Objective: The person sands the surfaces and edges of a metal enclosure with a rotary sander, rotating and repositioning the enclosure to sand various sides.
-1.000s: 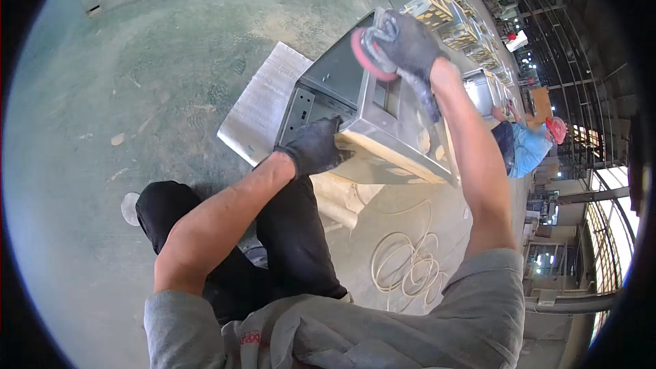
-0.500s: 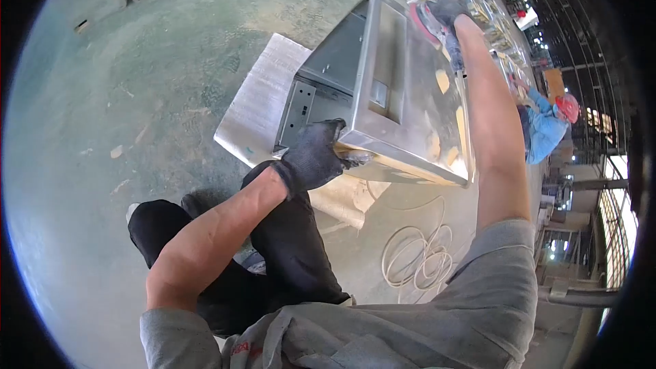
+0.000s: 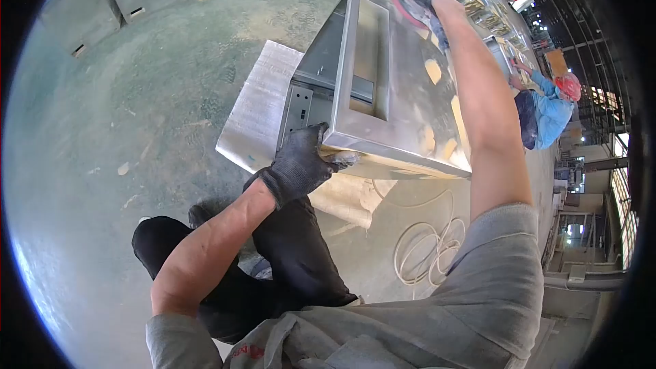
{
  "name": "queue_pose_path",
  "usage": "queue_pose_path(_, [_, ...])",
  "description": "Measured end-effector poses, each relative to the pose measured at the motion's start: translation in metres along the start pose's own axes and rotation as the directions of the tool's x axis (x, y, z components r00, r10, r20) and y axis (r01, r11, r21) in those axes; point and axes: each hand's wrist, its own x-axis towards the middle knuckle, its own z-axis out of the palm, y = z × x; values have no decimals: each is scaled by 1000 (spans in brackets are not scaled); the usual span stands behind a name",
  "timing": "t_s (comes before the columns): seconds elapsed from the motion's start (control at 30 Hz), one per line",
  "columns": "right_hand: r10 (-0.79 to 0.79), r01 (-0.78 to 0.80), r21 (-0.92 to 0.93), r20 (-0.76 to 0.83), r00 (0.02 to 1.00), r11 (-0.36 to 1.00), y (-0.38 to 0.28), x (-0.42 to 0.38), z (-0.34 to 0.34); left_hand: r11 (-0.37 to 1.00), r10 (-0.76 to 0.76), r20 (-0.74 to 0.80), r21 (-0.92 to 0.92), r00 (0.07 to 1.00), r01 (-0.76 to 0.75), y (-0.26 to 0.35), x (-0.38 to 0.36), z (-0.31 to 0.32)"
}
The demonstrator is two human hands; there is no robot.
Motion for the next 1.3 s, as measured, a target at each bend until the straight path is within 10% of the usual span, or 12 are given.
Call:
queue_pose_path(0.53, [-165, 122, 293, 127, 978, 948, -30, 28, -14, 996, 78, -16, -49, 997, -79, -1, -2, -5])
queue_pose_path(0.63, [-81, -319, 935, 334, 939, 157, 33, 34, 33, 999, -8, 21, -43, 1000, 9, -8, -2, -1])
queue_pose_path(0.67, [-62, -248, 859, 306, 950, 449, 35, 28, 24, 999, -18, 67, -38, 998, 20, -4, 0, -3])
queue_pose_path(0.73, [-113, 101, 58, 265, 958, 993, 28, 5, -5, 1000, 3, 45, -14, 999, -2, -7, 1, -2])
queue_pose_path(0.83, [-78, 144, -224, 278, 957, 964, 26, -15, -22, 999, 36, 25, 13, 999, -36, -7, 2, 2])
queue_pose_path(1.13, [-136, 125, 55, 362, 922, 991, -65, -2, -57, 999, 26, 0, -39, 1000, -26, -6, 0, 2])
queue_pose_path(1.3, [-337, 338, 0, 72, 939, 941, -128, -15, -78, 997, 4, 26, -83, 1000, -2, -1, -1, -6])
